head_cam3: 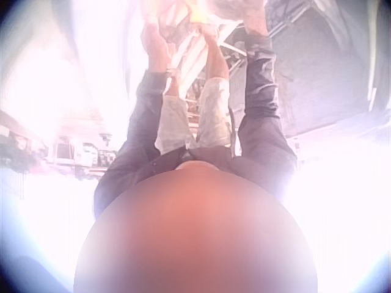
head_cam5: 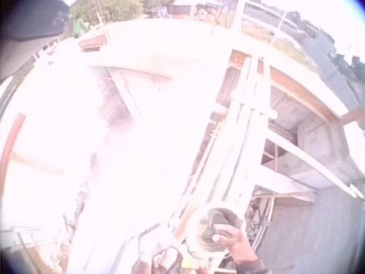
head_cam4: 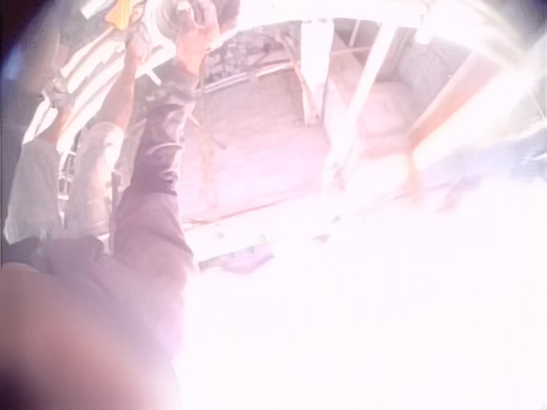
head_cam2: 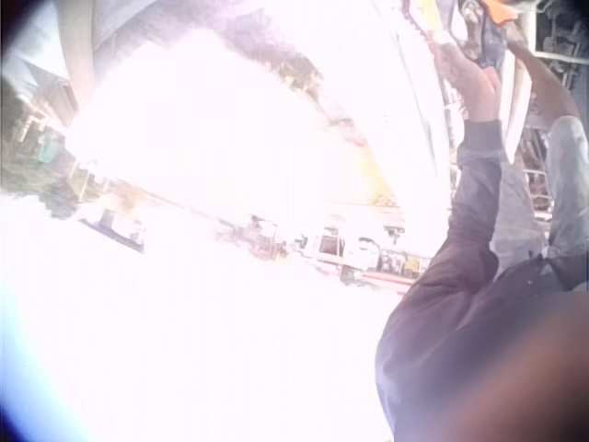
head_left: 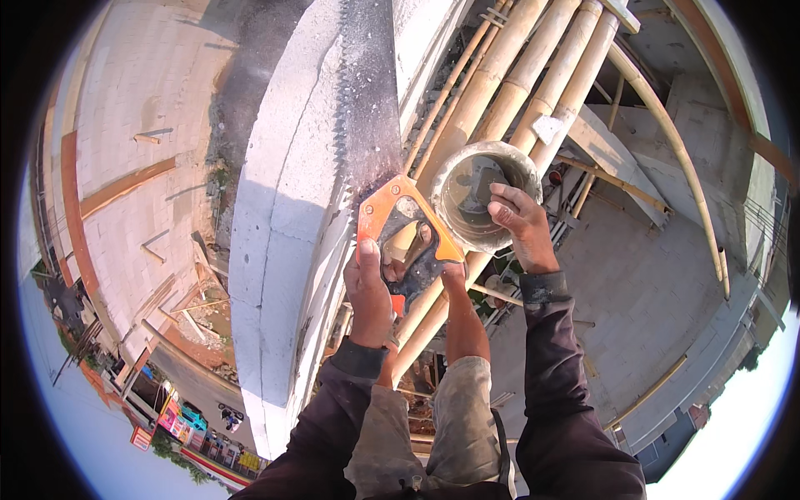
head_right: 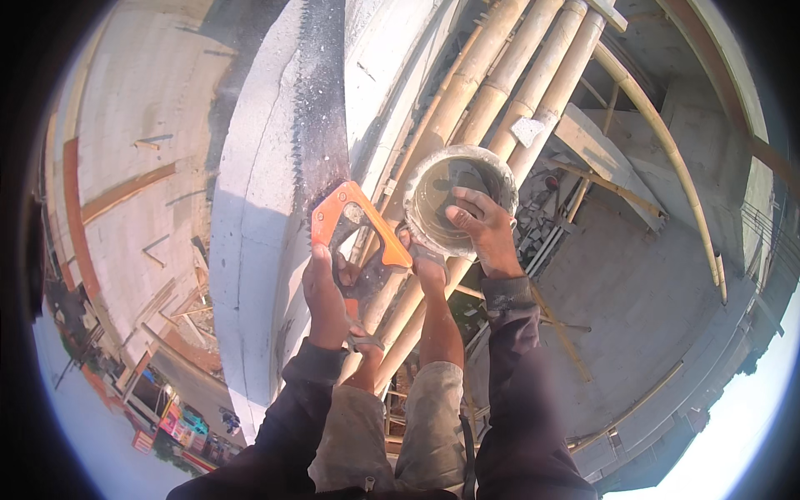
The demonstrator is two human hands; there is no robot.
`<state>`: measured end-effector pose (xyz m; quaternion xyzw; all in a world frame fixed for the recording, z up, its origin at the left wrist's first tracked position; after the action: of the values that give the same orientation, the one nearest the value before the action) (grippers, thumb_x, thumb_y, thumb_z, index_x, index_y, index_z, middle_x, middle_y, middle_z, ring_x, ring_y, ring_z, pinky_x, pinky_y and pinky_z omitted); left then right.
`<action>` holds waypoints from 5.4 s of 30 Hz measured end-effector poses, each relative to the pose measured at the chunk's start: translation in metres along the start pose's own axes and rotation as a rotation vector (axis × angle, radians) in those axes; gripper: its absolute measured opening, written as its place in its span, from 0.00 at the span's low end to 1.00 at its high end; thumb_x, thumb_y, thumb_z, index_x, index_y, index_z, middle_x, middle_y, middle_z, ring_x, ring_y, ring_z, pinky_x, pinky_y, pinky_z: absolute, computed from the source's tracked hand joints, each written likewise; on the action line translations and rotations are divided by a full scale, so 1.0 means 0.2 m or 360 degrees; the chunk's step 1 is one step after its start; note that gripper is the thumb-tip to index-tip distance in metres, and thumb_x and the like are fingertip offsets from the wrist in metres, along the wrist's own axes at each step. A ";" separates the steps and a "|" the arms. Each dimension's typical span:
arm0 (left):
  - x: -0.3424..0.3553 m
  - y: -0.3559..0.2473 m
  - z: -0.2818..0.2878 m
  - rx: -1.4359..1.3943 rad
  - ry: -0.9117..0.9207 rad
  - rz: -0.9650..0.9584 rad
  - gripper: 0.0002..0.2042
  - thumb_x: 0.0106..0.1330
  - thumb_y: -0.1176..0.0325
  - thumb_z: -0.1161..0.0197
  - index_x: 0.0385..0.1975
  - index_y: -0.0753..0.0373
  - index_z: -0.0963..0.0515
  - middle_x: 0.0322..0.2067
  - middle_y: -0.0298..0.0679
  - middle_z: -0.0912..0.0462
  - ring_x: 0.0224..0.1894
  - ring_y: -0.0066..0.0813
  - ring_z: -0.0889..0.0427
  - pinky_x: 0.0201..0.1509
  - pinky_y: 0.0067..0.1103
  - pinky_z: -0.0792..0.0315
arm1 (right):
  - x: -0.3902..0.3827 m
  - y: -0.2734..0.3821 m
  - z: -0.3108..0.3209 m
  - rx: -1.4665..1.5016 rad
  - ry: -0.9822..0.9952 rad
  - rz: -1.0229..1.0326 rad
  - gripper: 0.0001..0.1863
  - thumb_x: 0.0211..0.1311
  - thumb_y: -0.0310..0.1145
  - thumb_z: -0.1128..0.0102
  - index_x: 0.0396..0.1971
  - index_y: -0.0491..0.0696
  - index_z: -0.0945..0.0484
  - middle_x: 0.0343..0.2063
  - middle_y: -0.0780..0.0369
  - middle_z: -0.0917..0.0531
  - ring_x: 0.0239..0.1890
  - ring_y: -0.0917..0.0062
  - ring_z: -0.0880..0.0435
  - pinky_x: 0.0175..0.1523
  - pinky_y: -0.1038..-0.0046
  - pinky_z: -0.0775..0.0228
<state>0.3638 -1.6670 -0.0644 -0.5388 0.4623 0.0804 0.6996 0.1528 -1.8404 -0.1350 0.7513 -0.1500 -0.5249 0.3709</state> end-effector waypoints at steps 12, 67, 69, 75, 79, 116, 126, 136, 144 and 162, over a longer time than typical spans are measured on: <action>0.05 0.00 0.00 0.0027 -0.0032 -0.0079 0.24 0.72 0.46 0.49 0.24 0.62 0.33 0.18 0.36 0.29 0.22 0.26 0.29 0.31 0.23 0.34 | 0.57 -0.12 0.79 -0.1333 -0.0488 0.0182 0.17 0.43 0.29 0.33 0.37 0.40 0.17 0.25 0.54 0.16 0.29 0.73 0.16 0.41 0.71 0.26; -0.04 0.10 -0.12 -0.0144 -0.0163 0.0060 0.23 0.68 0.50 0.39 0.49 0.66 0.22 0.29 0.33 0.19 0.26 0.16 0.24 0.29 0.17 0.29 | -0.18 0.35 -0.63 -0.1013 0.0016 0.0910 0.28 0.64 0.41 0.36 0.55 0.35 0.25 0.50 0.48 0.18 0.57 0.69 0.23 0.60 0.70 0.31; 0.00 -0.03 -0.22 0.0073 -0.0072 0.0001 0.22 0.67 0.50 0.39 0.48 0.64 0.21 0.31 0.33 0.18 0.25 0.17 0.24 0.29 0.19 0.29 | -0.07 0.41 -0.59 -0.0899 -0.0092 0.0399 0.27 0.64 0.42 0.36 0.56 0.38 0.24 0.38 0.59 0.17 0.40 0.79 0.23 0.44 0.77 0.30; 0.63 -0.33 -0.50 0.0374 0.0133 -0.0238 0.33 0.62 0.39 0.40 0.43 0.71 0.23 0.30 0.43 0.20 0.30 0.26 0.22 0.31 0.27 0.29 | 0.49 0.75 -0.63 -0.0894 -0.0104 0.0829 0.25 0.66 0.44 0.38 0.57 0.44 0.23 0.20 0.70 0.27 0.23 0.87 0.32 0.29 0.79 0.36; -0.02 0.07 -0.07 -0.0392 -0.0069 -0.0193 0.22 0.68 0.52 0.40 0.45 0.68 0.21 0.24 0.35 0.21 0.25 0.18 0.23 0.28 0.19 0.30 | -0.13 0.17 -0.62 -0.0940 0.0145 0.0624 0.26 0.68 0.44 0.41 0.58 0.41 0.25 0.44 0.53 0.16 0.49 0.75 0.21 0.56 0.74 0.31; 0.03 -0.04 -0.06 -0.0446 0.0046 -0.0208 0.25 0.64 0.47 0.37 0.30 0.70 0.25 0.19 0.33 0.29 0.19 0.21 0.31 0.22 0.22 0.37 | -0.29 0.19 -0.68 0.0315 0.0042 0.0455 0.22 0.66 0.34 0.41 0.56 0.40 0.25 0.33 0.66 0.21 0.34 0.82 0.23 0.43 0.77 0.28; 0.09 -0.03 0.07 -0.0724 0.0215 -0.0177 0.15 0.65 0.61 0.35 0.39 0.68 0.23 0.25 0.30 0.27 0.18 0.18 0.32 0.21 0.18 0.37 | -0.23 -0.05 -0.99 0.1106 -0.0020 0.0093 0.05 0.66 0.32 0.46 0.33 0.47 0.30 0.16 0.70 0.37 0.16 0.82 0.35 0.24 0.75 0.39; 0.36 -0.18 -0.26 -0.0586 0.0403 -0.0231 0.13 0.66 0.61 0.36 0.33 0.68 0.24 0.22 0.32 0.26 0.17 0.19 0.31 0.21 0.20 0.35 | 0.03 0.22 -0.87 0.0963 -0.0136 0.0416 0.04 0.63 0.28 0.50 0.27 0.48 0.33 0.19 0.70 0.37 0.19 0.83 0.36 0.28 0.75 0.38; -0.32 0.23 0.43 -0.0344 0.0098 0.0297 0.25 0.65 0.54 0.36 0.55 0.67 0.26 0.29 0.34 0.20 0.20 0.16 0.26 0.21 0.13 0.35 | -0.70 -0.36 -1.05 0.0883 -0.0084 0.0060 0.27 0.59 0.30 0.49 0.60 0.39 0.35 0.17 0.71 0.37 0.14 0.86 0.36 0.19 0.80 0.40; 0.12 -0.01 -0.05 -0.0642 0.0414 -0.0023 0.14 0.66 0.58 0.36 0.37 0.64 0.24 0.22 0.29 0.27 0.19 0.17 0.30 0.23 0.17 0.35 | -0.21 -0.04 -0.89 0.1063 -0.0252 0.0055 0.07 0.61 0.27 0.49 0.37 0.41 0.27 0.19 0.67 0.35 0.18 0.80 0.34 0.24 0.73 0.36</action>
<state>0.3729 -1.6847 -0.0797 -0.6768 0.5193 0.0961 0.5129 0.2942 -1.7381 -0.0807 0.7856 -0.3546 -0.4970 0.1004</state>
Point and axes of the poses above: each hand's wrist, its own x-axis towards the middle knuckle, its own z-axis out of the back of the hand, y = z × x, the point moved 6 cm from there along x, towards the middle knuckle
